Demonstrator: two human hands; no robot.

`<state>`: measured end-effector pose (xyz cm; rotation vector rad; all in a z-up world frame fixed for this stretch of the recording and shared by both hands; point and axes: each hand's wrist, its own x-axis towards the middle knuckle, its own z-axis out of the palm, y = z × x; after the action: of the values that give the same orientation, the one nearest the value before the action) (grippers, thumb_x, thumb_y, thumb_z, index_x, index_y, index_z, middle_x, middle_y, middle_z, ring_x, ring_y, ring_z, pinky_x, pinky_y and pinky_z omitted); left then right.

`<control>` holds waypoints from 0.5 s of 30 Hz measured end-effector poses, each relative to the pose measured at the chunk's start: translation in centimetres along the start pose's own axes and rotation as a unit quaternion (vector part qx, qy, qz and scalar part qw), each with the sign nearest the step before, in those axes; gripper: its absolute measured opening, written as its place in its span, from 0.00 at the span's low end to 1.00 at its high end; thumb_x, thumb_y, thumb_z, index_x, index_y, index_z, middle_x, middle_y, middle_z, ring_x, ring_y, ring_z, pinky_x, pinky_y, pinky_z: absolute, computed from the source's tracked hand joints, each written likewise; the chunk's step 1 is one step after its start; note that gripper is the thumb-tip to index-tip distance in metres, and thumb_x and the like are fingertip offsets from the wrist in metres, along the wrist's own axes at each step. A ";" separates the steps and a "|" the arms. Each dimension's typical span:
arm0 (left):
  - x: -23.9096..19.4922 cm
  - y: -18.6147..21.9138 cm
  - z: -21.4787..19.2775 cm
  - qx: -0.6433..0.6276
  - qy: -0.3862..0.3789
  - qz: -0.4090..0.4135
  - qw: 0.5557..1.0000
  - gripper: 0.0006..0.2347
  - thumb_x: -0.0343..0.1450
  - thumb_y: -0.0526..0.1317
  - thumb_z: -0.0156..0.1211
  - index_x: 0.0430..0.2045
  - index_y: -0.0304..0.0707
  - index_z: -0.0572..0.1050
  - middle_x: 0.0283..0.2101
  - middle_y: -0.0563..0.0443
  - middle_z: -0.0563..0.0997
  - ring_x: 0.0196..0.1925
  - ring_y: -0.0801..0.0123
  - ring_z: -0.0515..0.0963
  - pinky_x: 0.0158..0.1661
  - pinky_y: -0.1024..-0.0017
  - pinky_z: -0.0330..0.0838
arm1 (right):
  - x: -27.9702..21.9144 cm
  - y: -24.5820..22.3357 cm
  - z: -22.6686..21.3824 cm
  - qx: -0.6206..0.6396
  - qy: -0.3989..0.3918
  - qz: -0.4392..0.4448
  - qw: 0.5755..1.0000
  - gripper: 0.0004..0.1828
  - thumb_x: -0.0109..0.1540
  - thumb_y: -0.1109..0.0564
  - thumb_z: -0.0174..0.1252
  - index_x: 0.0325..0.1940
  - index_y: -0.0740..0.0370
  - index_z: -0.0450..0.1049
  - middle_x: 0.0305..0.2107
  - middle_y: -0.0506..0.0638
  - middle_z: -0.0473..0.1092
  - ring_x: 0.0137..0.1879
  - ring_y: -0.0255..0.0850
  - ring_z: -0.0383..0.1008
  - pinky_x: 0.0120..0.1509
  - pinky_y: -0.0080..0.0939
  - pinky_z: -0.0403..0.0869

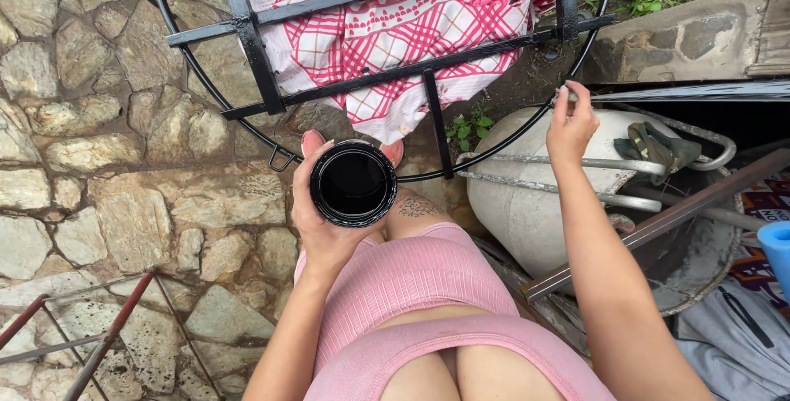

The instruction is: Painting a black metal frame using a paintbrush and a cup of black paint

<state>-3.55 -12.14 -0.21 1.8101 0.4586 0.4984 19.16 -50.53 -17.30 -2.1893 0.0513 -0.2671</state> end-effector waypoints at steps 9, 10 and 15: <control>-1.3 0.6 -1.1 0.030 0.013 -0.026 0.999 0.44 0.48 0.39 0.87 0.59 0.32 0.66 0.59 0.35 0.75 0.63 0.42 0.75 0.65 0.48 0.63 | 4.9 6.6 2.1 -0.455 -0.132 -0.352 0.807 0.14 0.76 0.50 0.53 0.60 0.61 0.73 0.35 0.53 0.77 0.50 0.42 0.79 0.49 0.38 0.81; -1.4 0.6 -1.2 0.031 0.017 -0.028 0.999 0.44 0.48 0.38 0.86 0.59 0.31 0.66 0.59 0.34 0.75 0.62 0.42 0.75 0.65 0.48 0.63 | 5.1 6.9 2.2 -0.450 -0.138 -0.406 0.783 0.14 0.75 0.49 0.54 0.60 0.58 0.74 0.38 0.51 0.78 0.52 0.39 0.79 0.51 0.34 0.80; -1.2 0.6 -1.2 0.027 0.024 -0.033 0.999 0.43 0.48 0.38 0.86 0.59 0.30 0.65 0.59 0.33 0.75 0.62 0.42 0.75 0.65 0.48 0.62 | 5.3 8.6 2.4 -0.486 -0.142 -0.478 0.718 0.15 0.73 0.46 0.52 0.58 0.54 0.74 0.40 0.44 0.78 0.54 0.33 0.77 0.49 0.27 0.79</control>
<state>-5.16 -11.98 0.57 1.8311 0.5671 0.4891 25.36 -54.40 -24.66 -3.0785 -1.4685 -0.5483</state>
